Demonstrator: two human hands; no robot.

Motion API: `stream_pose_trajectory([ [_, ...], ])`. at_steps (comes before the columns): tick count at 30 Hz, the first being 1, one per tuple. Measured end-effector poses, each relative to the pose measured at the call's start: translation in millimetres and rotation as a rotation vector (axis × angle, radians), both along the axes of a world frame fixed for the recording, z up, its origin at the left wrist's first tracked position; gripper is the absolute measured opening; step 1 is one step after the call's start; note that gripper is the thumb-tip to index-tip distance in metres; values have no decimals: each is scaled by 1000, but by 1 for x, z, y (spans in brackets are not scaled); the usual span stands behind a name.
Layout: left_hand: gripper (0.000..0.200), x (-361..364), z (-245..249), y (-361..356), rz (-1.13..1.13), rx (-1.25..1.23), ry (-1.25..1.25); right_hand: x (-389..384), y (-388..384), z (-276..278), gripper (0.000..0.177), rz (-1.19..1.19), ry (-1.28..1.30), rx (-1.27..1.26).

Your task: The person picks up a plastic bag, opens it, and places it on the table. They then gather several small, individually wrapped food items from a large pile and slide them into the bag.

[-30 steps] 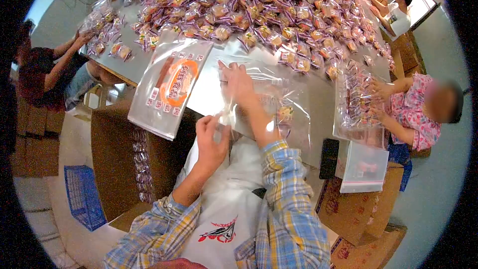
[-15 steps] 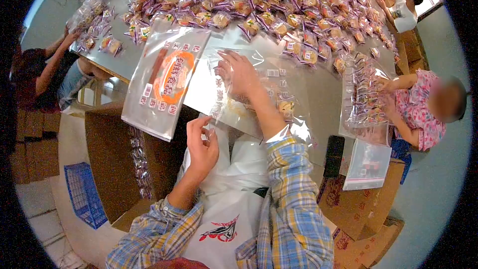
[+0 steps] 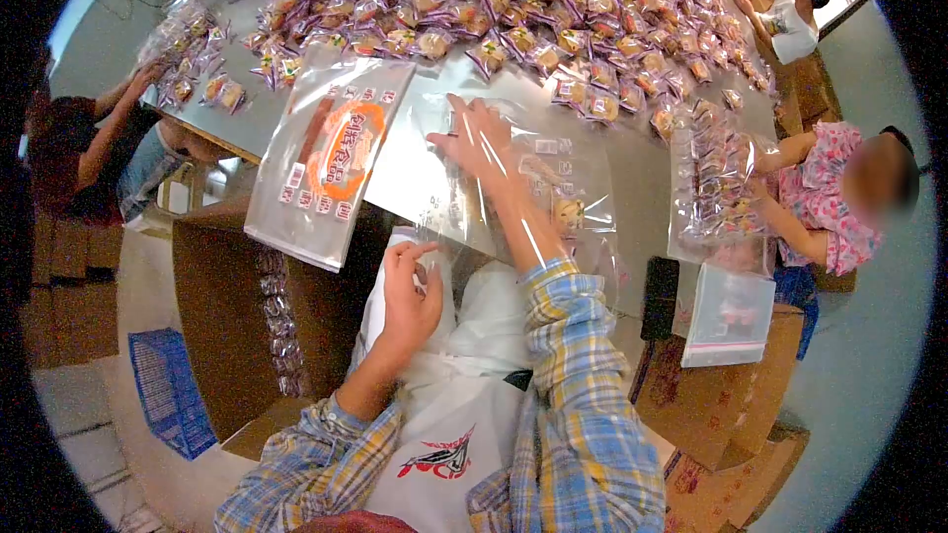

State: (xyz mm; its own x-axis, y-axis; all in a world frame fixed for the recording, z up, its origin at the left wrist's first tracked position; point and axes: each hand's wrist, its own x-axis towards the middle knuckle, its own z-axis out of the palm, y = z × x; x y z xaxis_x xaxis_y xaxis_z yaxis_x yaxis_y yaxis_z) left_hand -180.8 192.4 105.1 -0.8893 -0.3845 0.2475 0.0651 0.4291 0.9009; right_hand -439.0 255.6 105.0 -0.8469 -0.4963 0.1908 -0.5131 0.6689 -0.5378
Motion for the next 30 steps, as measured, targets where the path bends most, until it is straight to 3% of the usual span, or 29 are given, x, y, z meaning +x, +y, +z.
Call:
stream_pose_trajectory([
  [2, 29, -6, 1, -6, 46, 4, 41, -4, 4, -22, 63, 11, 5, -229],
  [5, 27, -10, 4, -13, 106, -110, 89, 13, 14, -33, 62, -118, 216, -313],
  [9, 25, -12, 2, -13, 126, -93, 138, 37, 13, -68, 44, -156, 48, -642],
  [10, 25, -13, 5, -13, 122, -86, 140, 61, 6, -37, 35, -276, -164, -730],
  [13, 22, -9, 9, -10, 87, -64, 107, 57, -34, -54, 32, -199, -347, -1233],
  [17, 17, -11, 3, -8, 71, -42, 79, 55, -49, -36, 39, -180, -426, -1240],
  [18, 16, -12, 4, -8, 70, -44, 82, 57, -51, -29, 47, -155, -708, -1388],
  [21, 19, -10, 5, -6, 18, -11, 21, 31, -51, -90, 46, -59, -1224, -2013],
  [23, 33, -11, 9, -8, -78, -22, -8, 43, -63, -90, 47, -151, -562, -1492],
  [24, 41, -9, 17, -15, -178, -25, -49, 44, -63, -91, 48, -196, -393, -1329],
  [26, 63, -14, 23, -38, -392, -20, -6, 60, -49, -56, 56, -193, -354, -968],
  [27, 77, -18, 23, -55, -508, -11, 79, 59, -46, -60, 56, -176, -240, -928],
  [28, 89, -21, 7, -76, -575, 194, -25, 58, -44, -70, 56, -161, -126, -886],
  [29, 75, -30, -20, -86, -477, 399, 123, 56, -41, -75, 57, -146, -13, -841],
  [30, 64, -42, -17, -83, -139, 619, -5, 57, -39, -71, 56, -161, 22, -810],
])
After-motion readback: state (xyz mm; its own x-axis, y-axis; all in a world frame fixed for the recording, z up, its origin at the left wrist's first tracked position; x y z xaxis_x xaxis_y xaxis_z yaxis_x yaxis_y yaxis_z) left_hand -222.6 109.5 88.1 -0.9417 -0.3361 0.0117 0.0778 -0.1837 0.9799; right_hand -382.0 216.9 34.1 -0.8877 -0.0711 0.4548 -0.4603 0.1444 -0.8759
